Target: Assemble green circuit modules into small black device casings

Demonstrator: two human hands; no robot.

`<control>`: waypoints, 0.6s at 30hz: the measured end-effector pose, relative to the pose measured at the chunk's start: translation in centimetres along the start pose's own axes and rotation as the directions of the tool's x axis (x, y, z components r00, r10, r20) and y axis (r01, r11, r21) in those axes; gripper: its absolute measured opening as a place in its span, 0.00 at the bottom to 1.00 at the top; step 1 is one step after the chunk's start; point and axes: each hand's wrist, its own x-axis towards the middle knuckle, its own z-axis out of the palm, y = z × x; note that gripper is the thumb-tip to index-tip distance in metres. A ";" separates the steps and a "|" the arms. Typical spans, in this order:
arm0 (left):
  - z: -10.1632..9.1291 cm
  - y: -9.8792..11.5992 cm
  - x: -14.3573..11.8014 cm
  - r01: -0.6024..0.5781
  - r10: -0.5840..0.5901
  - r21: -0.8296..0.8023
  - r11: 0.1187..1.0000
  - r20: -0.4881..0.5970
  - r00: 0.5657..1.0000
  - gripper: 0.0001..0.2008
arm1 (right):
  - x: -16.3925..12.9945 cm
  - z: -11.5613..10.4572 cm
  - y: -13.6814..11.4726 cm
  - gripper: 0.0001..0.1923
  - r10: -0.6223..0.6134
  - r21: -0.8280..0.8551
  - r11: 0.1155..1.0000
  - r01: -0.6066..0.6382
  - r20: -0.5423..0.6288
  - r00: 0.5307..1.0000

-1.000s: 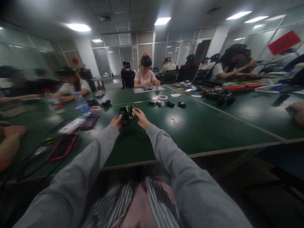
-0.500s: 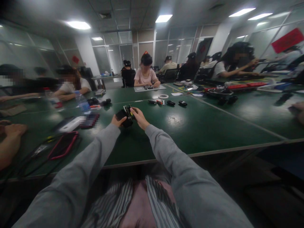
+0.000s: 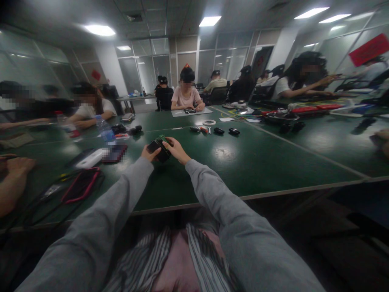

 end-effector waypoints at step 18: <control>-1.0 -0.1 0.8 0.018 -0.009 -0.061 0.998 0.137 0.991 0.33 | 0.2 -0.9 -1.3 0.24 0.006 -0.027 1.000 -0.003 0.102 0.995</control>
